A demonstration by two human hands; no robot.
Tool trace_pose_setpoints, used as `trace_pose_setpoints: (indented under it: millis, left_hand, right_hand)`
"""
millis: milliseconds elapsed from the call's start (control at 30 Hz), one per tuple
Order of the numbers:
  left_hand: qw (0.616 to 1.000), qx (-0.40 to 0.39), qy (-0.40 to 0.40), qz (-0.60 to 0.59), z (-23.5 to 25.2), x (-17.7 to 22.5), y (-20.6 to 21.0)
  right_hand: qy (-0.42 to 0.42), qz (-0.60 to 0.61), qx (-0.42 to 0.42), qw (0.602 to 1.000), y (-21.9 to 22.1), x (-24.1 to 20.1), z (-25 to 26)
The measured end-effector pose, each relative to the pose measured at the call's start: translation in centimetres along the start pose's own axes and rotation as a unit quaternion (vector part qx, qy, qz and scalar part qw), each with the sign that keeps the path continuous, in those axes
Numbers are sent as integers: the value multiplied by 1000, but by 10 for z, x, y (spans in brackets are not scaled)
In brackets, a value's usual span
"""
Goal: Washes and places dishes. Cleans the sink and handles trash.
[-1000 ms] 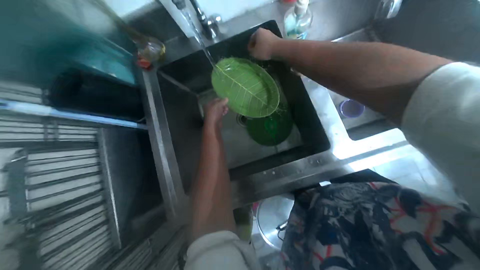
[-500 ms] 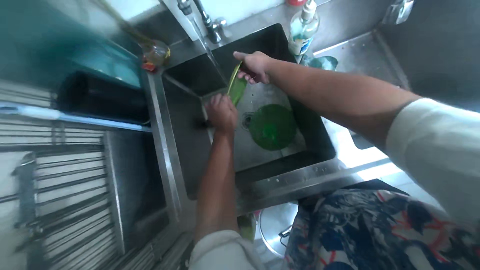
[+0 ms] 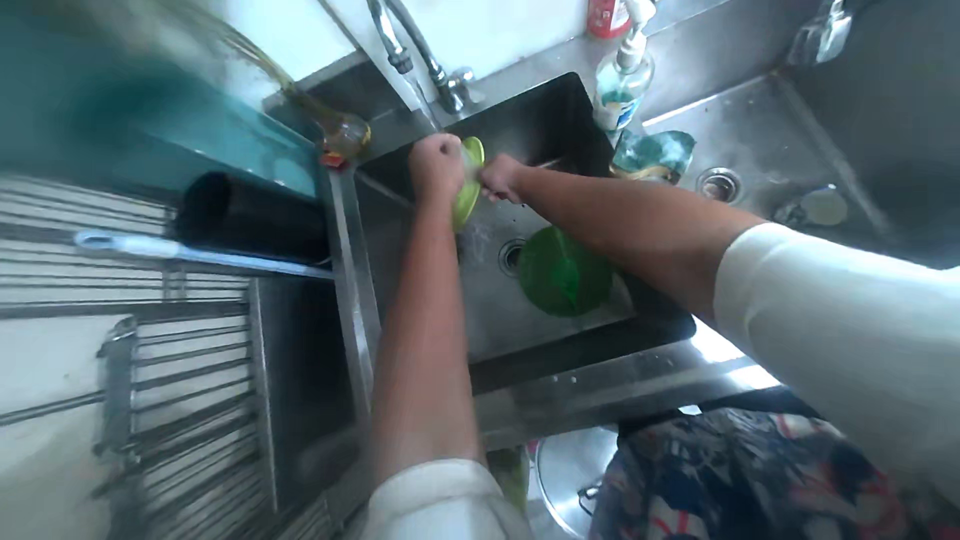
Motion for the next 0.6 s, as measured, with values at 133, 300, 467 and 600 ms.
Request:
trace_pose_setpoints:
  millis: [133,300,467,600]
  left_hand:
    - [977,183,-70,-81,-27,-59,-3]
    - [910,289,-293,-48,-149,-123,56]
    - [889,-181,-394,-149,-197,-104,232]
    - [880,-435,-192,-22,-206,-21,248]
  right_hand:
    - [-42,-111,10,993,-7,-6,-3]
    - [-55,-110,15,992,-30,-9,-7]
    - [-63,-107,22,992,-30,-20,-20]
    - [-97,-103,37,989,-48,-30,-54]
Point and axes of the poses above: each hand's wrist, its own z-axis towards the middle knuckle, its own y-axis out of the palm, x = y × z, the point moved 8 cm from there along z, towards the middle knuckle, and after that the axes turned 12 degrees about y, right-handed, at the moved point
